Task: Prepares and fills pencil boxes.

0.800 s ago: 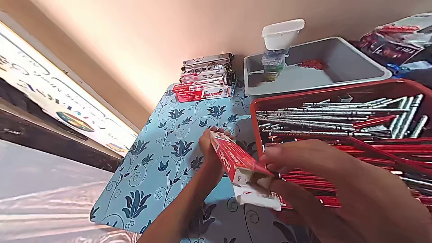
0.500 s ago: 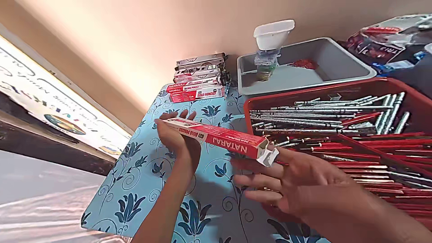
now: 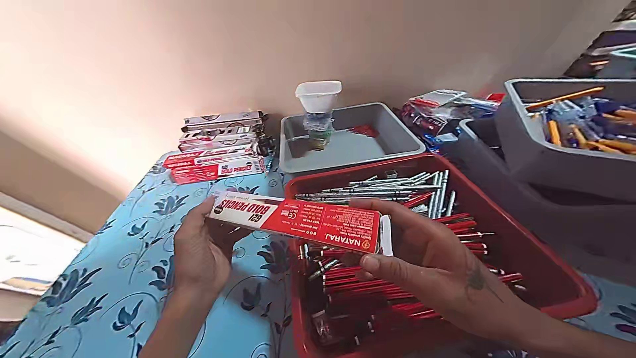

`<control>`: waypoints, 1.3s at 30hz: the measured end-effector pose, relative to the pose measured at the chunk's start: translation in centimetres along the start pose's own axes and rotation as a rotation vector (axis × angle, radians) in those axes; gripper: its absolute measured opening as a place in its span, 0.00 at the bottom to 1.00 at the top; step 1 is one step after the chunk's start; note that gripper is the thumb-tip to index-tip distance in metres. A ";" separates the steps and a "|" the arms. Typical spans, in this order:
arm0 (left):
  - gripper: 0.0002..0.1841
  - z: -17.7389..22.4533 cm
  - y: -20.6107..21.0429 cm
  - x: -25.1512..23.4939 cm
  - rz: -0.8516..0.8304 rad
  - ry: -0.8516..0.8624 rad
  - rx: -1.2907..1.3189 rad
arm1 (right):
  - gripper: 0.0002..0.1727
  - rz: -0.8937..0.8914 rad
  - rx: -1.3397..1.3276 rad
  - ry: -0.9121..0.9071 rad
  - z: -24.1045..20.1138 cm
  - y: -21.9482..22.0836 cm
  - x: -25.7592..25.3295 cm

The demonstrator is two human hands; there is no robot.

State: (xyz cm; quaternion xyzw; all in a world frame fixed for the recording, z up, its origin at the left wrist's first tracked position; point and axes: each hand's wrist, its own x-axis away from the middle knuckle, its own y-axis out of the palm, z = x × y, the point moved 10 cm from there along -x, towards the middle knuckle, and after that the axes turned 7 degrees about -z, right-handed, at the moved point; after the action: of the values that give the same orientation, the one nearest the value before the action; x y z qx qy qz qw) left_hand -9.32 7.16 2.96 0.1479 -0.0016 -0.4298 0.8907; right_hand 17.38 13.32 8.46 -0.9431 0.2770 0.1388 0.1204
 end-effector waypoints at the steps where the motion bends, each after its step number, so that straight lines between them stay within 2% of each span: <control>1: 0.22 -0.4 0.4 -0.1 -0.029 -0.028 -0.050 | 0.28 -0.006 0.012 -0.017 0.0 -0.4 0.4; 4: 0.24 -1.4 1.3 0.1 -0.065 -0.044 -0.119 | 0.32 -0.004 0.015 -0.038 0.1 -1.1 1.4; 6: 0.24 -2.0 1.7 0.6 -0.044 -0.036 -0.079 | 0.33 -0.007 -0.072 -0.008 0.4 -1.4 1.7; 10: 0.23 -2.5 1.6 1.3 0.051 0.012 -0.050 | 0.25 0.004 -0.433 0.125 1.3 -1.7 1.5; 13: 0.23 -2.7 1.6 1.6 0.079 0.028 -0.037 | 0.24 0.039 -0.530 0.149 1.7 -2.0 1.5; 24: 0.25 -2.2 1.8 2.3 0.069 0.076 -0.056 | 0.22 0.048 -0.529 0.058 1.3 -1.9 1.9; 30: 0.25 -2.3 1.8 2.4 0.078 0.066 -0.040 | 0.09 0.067 -0.514 0.074 1.3 -1.9 1.9; 39: 0.26 -2.3 1.6 2.4 0.103 0.030 0.034 | 0.06 0.085 -0.447 -0.035 0.7 -2.4 2.1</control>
State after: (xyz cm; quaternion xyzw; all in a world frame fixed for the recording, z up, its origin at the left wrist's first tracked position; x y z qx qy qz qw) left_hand -6.28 6.82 0.83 0.1690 -0.0031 -0.3809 0.9090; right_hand 20.29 14.51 7.45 -0.9314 0.2766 0.2178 -0.0928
